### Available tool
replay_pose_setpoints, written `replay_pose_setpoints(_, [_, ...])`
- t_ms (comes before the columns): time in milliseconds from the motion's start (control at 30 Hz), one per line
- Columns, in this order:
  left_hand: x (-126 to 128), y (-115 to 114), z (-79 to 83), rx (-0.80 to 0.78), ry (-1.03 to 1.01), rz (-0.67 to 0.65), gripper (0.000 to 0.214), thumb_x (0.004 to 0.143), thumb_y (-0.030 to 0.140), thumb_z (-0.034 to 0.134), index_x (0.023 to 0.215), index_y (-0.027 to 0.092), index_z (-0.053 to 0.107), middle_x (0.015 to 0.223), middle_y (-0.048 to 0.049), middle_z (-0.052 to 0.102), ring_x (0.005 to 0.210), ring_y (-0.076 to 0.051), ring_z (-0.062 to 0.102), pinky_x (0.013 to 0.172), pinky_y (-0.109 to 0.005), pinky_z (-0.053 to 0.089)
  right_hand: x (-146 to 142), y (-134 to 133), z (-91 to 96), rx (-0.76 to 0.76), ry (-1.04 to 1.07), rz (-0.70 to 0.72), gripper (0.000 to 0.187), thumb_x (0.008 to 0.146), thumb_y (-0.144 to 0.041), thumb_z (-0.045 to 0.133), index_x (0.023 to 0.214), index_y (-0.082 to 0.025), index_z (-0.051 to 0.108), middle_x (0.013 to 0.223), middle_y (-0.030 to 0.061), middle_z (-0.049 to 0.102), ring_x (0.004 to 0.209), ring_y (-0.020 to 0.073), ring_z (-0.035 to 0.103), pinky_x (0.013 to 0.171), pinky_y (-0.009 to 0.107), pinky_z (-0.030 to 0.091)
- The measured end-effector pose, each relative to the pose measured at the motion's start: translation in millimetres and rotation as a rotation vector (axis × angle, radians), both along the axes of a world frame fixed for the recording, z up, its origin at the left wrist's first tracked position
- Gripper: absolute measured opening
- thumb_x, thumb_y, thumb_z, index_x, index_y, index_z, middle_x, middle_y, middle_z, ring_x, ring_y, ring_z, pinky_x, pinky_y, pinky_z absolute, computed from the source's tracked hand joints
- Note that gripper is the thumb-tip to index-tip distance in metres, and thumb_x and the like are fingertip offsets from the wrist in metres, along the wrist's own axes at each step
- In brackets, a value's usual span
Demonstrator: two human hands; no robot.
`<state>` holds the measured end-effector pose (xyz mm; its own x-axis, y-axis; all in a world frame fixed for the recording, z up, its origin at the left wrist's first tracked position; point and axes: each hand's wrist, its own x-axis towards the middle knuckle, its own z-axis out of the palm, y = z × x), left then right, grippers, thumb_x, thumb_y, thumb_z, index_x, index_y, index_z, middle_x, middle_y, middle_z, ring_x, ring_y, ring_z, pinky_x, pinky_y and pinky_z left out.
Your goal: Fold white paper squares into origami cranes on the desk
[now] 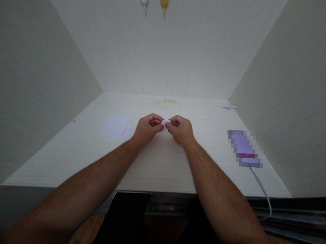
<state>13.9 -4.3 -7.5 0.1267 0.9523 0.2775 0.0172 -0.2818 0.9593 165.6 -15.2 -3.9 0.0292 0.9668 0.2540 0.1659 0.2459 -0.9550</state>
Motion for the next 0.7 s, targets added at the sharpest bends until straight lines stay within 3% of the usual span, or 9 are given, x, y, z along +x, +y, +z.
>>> replay_pose_setpoints(200, [-0.5,-2.5,2.7,-0.049,0.058,-0.029,0.012,0.07,0.023,0.07,0.076,0.014,0.064,0.057,0.0005,0.063,0.049,-0.009,0.056,0.047,-0.02,0.043,1.6,-1.4,1.2,-0.028,-0.025,0.067,0.028,0.069,-0.042,0.075,0.069,-0.018,0.061,0.052,-0.0015,0.06,0.044,0.0103,0.051,0.042,0.023,0.037])
replay_pose_setpoints(433, [0.3,-0.6,0.9,-0.092,-0.105,-0.03,0.013,0.065,0.015,0.067,0.075,0.016,0.06,0.052,0.0066,0.056,0.045,-0.009,0.056,0.046,-0.02,0.046,2.4,0.3,-2.2,0.01,0.079,0.119,0.018,0.068,-0.031,0.07,0.081,-0.019,0.064,0.056,-0.0045,0.061,0.047,0.0099,0.056,0.046,0.022,0.045])
replay_pose_setpoints(700, [1.7,-0.9,2.0,-0.147,-0.224,-0.068,0.011,0.063,0.014,0.065,0.072,0.017,0.059,0.051,0.0065,0.055,0.045,-0.008,0.055,0.046,-0.021,0.046,4.4,-0.9,1.7,0.018,0.132,0.137,0.011,0.067,-0.027,0.072,0.075,-0.02,0.068,0.054,-0.0035,0.063,0.046,0.0101,0.057,0.046,0.023,0.046])
